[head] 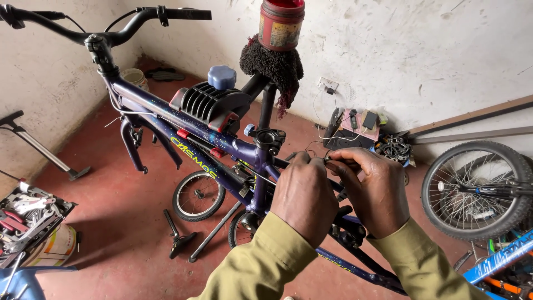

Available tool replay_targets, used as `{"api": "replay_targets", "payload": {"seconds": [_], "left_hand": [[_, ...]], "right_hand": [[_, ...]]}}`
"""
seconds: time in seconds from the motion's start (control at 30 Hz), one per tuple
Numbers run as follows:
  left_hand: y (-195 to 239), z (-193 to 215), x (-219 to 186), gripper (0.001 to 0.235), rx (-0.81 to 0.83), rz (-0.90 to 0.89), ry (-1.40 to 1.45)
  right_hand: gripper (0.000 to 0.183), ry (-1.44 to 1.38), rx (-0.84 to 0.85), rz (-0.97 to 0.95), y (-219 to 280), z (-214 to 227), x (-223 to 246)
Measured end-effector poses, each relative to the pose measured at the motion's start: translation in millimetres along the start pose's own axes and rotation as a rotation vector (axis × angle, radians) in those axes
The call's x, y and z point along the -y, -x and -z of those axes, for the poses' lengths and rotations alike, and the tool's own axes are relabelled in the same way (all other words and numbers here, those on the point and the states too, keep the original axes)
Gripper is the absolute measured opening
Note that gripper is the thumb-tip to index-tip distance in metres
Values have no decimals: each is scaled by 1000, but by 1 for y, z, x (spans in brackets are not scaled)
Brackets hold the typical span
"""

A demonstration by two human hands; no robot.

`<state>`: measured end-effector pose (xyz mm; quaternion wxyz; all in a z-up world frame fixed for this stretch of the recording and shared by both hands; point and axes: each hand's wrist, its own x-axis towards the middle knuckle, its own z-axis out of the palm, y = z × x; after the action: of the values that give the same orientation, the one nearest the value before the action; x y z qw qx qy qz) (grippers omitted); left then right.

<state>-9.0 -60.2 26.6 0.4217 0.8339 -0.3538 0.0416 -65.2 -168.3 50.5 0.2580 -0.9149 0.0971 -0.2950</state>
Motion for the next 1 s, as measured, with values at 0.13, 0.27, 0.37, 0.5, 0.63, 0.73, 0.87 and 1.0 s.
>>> {"api": "replay_targets", "payload": {"seconds": [0.13, 0.27, 0.37, 0.5, 0.63, 0.73, 0.87, 1.0], "left_hand": [[0, 0, -5, 16, -47, -97, -100], [1, -4, -4, 20, -112, -175, -144], [3, -5, -3, 24, -159, -227, -137], [0, -22, 16, 24, -228, -258, -47], [2, -10, 7, 23, -246, -229, -40], [5, -6, 3, 25, -213, -153, 10], [4, -9, 4, 26, -223, -55, 120], [3, -8, 1, 25, -257, 48, 178]], "right_hand": [[4, -2, -8, -6, 1, -1, -2], [4, -13, -25, 5, 1, -2, -6], [4, -16, -30, 10, 2, -3, -5], [7, -29, -12, 12, 0, -1, -5], [9, -49, -7, -10, -1, 2, -1], [8, -52, 21, -36, -1, 1, -1], [9, -112, 40, -57, -1, 0, -2], [13, -136, 126, -101, -6, 4, 3]]}}
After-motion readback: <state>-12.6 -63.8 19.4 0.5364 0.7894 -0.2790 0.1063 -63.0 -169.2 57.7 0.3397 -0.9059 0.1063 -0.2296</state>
